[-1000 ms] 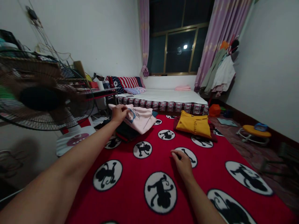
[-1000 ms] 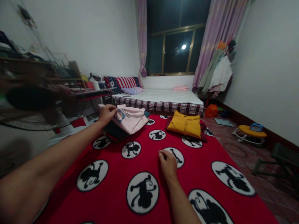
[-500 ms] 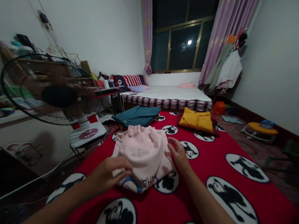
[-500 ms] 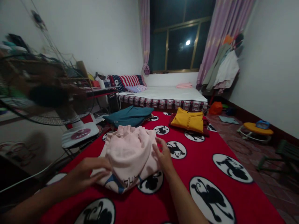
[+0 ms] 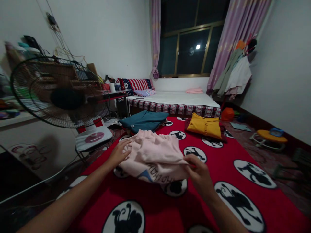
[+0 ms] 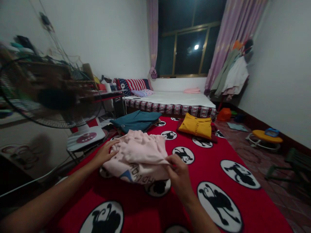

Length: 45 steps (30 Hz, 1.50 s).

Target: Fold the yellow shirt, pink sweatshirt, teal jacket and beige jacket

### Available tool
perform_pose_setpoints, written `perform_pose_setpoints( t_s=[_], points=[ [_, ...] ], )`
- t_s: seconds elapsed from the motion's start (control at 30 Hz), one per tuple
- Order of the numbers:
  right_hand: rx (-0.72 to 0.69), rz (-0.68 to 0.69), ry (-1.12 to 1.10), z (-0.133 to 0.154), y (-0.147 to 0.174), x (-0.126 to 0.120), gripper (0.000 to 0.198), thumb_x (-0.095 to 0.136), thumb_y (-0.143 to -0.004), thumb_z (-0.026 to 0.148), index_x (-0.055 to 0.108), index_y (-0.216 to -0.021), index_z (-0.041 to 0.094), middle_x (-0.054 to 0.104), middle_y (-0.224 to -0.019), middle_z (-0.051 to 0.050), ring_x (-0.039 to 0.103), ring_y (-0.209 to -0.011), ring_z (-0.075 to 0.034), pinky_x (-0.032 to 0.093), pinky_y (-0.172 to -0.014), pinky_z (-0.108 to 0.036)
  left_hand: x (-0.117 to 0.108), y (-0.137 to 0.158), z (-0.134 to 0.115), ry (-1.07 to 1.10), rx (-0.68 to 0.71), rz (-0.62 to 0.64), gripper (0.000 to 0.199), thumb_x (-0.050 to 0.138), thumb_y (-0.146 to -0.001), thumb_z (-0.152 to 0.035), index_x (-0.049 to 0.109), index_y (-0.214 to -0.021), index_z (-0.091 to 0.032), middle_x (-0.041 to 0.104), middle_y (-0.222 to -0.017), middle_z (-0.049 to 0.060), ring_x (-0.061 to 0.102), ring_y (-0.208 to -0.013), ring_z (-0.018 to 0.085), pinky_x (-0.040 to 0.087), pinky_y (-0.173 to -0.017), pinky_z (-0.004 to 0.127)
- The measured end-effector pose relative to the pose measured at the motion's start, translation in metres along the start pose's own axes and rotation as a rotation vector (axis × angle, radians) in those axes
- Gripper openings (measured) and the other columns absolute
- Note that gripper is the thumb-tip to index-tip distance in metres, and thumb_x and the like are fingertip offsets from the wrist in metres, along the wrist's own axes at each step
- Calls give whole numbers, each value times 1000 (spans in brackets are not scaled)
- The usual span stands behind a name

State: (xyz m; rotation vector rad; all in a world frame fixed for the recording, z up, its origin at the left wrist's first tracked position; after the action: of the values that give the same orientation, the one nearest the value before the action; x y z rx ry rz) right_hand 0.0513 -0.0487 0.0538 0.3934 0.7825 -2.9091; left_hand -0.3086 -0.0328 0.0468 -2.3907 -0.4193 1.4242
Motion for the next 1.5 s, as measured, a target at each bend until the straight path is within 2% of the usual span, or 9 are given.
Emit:
perform_pose_setpoints(
  t_s=[0.2, 0.33, 0.43, 0.63, 0.8, 0.93, 1.1, 1.3, 1.5],
  points=[
    [485, -387, 165, -37, 62, -142, 34, 70, -58, 48, 66, -79, 22, 67, -71, -4, 63, -64, -24, 49, -54, -32, 11, 24, -57, 105, 229, 305, 45, 65, -75, -32, 64, -119, -23, 52, -136, 9, 48, -125, 27, 37, -107, 40],
    [535, -581, 508, -20, 83, -181, 24, 62, -60, 44, 64, -70, 22, 68, -83, -10, 65, -78, -32, 51, -68, -43, 33, 29, -84, 164, 269, 380, 41, 64, -78, -28, 64, -119, -25, 57, -129, 8, 52, -120, 24, 39, -103, 36],
    [258, -558, 540, 16, 76, -157, 21, 55, -75, 39, 63, -87, 23, 66, -97, -8, 63, -91, -29, 48, -83, -44, 52, 21, -90, 64, 193, 312, 41, 65, -76, -27, 63, -117, -23, 57, -127, 10, 52, -118, 28, 40, -100, 40],
    [-254, 18, 588, 60, 38, -55, 44, 54, -83, 21, 49, -126, 25, 54, -131, -10, 51, -120, -25, 42, -97, -43, 67, 23, -106, 75, 107, 332, 36, 62, -74, -23, 52, -108, -21, 65, -102, 7, 62, -98, 26, 45, -82, 34],
    [-64, 315, 964, 31, 6, -40, 87, 76, -63, 40, 41, -141, 25, 51, -136, -13, 44, -124, -35, 34, -99, -50, 45, 39, -116, 231, 41, 379, 43, 61, -78, -35, 44, -115, -22, 65, -83, 1, 64, -75, 22, 44, -68, 29],
    [67, 412, 885, 13, 5, -60, 34, 72, -67, 42, 70, -96, 24, 70, -94, -6, 62, -91, -26, 43, -76, -33, 31, 49, -112, 423, -45, 490, 54, 62, -77, -46, 43, -121, -20, 63, -74, -2, 62, -64, 19, 45, -61, 28],
    [231, -21, 384, 16, 28, -112, 33, 65, -71, 40, 71, -99, 22, 71, -85, -3, 65, -78, -23, 46, -63, -28, 12, 33, -125, 577, 84, 567, 66, 77, -61, -36, 52, -120, -22, 68, -100, 3, 65, -82, 21, 51, -73, 30],
    [301, -995, 165, 40, 34, -196, 36, 67, -72, 44, 69, -98, 19, 70, -96, -11, 66, -82, -27, 52, -63, -39, -15, -64, -181, 677, 241, 70, 41, 75, -61, -43, 69, -87, -12, 72, -89, 8, 65, -83, 22, 51, -75, 28],
    [-143, -956, 82, 85, 17, -149, 27, 59, -81, 34, 63, -107, 30, 63, -122, -1, 59, -112, -26, 50, -90, -43, 25, -132, -175, 503, 113, -68, 37, 74, -60, -39, 73, -87, -15, 72, -91, 8, 64, -91, 25, 49, -82, 31]
  ],
)
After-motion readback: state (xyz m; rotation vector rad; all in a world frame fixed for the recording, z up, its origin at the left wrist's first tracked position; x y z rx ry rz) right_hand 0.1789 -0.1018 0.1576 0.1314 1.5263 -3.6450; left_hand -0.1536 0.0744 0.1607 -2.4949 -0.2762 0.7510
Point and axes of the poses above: each hand's wrist, its own y-axis away from the middle knuckle, its own x-axis out of the palm, z = x × y, the point moved 3 cm from there along -y, towards the middle knuckle
